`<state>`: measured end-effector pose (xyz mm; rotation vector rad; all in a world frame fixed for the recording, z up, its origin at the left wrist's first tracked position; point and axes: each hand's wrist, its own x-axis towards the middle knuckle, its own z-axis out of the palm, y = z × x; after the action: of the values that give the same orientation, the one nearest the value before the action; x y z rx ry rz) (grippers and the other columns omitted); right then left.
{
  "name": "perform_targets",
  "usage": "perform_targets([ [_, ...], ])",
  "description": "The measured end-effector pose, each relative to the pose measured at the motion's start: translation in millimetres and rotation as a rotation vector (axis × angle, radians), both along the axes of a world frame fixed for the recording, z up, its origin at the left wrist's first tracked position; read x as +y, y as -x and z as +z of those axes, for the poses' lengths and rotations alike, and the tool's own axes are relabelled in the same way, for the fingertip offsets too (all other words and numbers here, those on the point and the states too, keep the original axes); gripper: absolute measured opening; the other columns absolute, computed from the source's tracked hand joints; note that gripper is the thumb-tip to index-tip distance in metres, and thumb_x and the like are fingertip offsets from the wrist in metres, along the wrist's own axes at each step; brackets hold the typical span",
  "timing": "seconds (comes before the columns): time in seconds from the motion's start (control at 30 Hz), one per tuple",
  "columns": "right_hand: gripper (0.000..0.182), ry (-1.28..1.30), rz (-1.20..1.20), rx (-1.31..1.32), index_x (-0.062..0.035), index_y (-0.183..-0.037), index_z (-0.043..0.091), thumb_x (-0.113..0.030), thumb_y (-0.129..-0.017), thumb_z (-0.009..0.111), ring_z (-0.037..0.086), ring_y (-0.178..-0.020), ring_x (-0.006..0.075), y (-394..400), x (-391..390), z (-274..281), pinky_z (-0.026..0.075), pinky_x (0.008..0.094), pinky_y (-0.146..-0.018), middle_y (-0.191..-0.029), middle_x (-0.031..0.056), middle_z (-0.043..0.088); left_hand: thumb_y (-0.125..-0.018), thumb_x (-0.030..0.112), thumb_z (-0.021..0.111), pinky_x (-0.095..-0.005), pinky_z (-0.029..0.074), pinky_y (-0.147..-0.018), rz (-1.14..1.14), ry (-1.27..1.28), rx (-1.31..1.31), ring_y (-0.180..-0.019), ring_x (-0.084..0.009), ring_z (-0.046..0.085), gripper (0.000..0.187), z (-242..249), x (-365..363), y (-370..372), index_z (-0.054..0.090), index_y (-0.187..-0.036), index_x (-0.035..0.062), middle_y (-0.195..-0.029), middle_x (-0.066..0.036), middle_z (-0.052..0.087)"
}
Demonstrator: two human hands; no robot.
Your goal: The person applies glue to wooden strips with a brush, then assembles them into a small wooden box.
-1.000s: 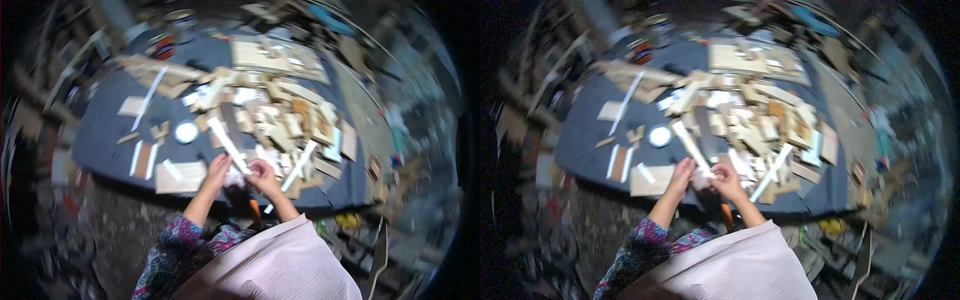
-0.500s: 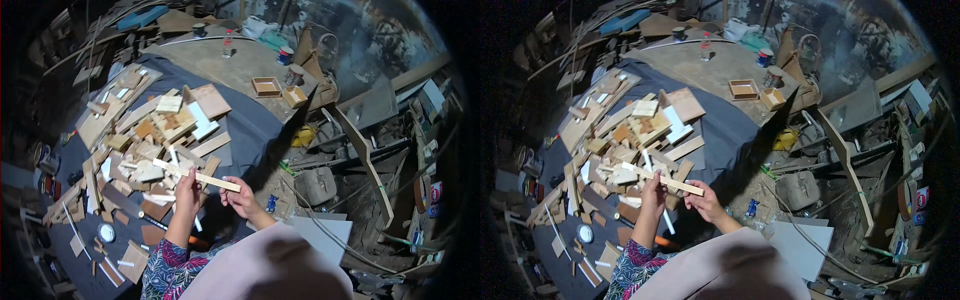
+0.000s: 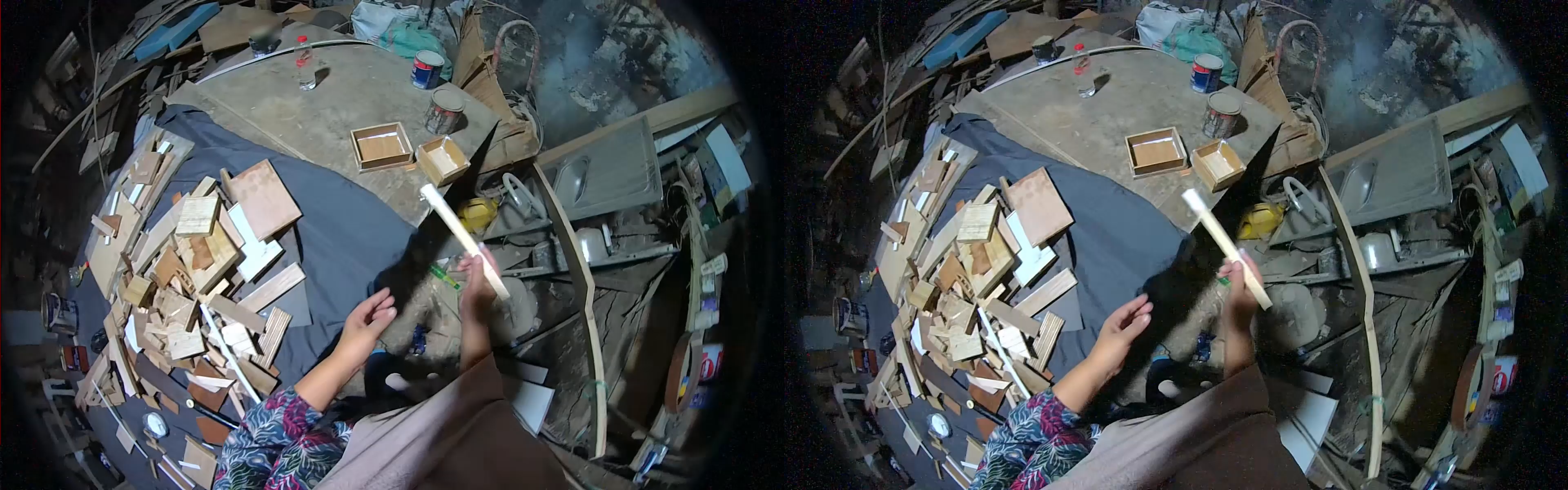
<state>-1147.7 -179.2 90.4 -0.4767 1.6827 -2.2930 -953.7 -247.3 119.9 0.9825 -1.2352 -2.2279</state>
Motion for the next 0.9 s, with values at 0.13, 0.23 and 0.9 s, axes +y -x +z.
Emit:
perform_targets([
  [0.13, 0.026, -0.148, -0.097, 0.144, 0.0046, -0.107, 0.047, -0.006, -0.083, 0.043, 0.05, -0.067, 0.0089, 68.0, -19.7, -38.0, 0.043, 0.021, -0.062, -0.08, 0.0077, 0.054, -0.08, 0.015, 0.054, -0.0226, 0.033, -0.086, 0.043, -0.089, -0.16, -0.096, -0.0116, 0.046, 0.037, -24.2, -6.8, -21.0, 0.045, -0.112, -0.0005, -0.106, -0.007, 0.052],
  [0.23, 0.022, -0.246, -0.12, 0.425, 0.0032, -0.101, 0.053, -0.004, -0.081, 0.046, 0.053, -0.066, 0.0114, 99.4, -37.8, -70.8, 0.044, 0.0224, -0.061, -0.077, 0.0086, 0.056, -0.081, 0.013, 0.053, -0.0217, 0.034, -0.085, 0.128, -0.103, -0.22, -0.094, -0.0107, 0.047, 0.03, -47.0, -8.6, -41.5, 0.048, -0.108, 0.0004, -0.102, -0.006, 0.053],
  [0.9, 0.016, -0.237, -0.206, 0.202, 0.0021, -0.093, 0.051, -0.006, -0.08, 0.046, 0.053, -0.059, 0.0116, 138.3, -60.5, -103.0, 0.044, 0.0232, -0.053, -0.069, 0.009, 0.055, -0.082, 0.013, 0.052, -0.0203, 0.035, -0.079, 0.211, -0.078, -0.305, -0.084, -0.0078, 0.047, 0.022, -53.3, -9.4, -38.7, 0.052, -0.101, 0.0017, -0.094, -0.003, 0.054],
])
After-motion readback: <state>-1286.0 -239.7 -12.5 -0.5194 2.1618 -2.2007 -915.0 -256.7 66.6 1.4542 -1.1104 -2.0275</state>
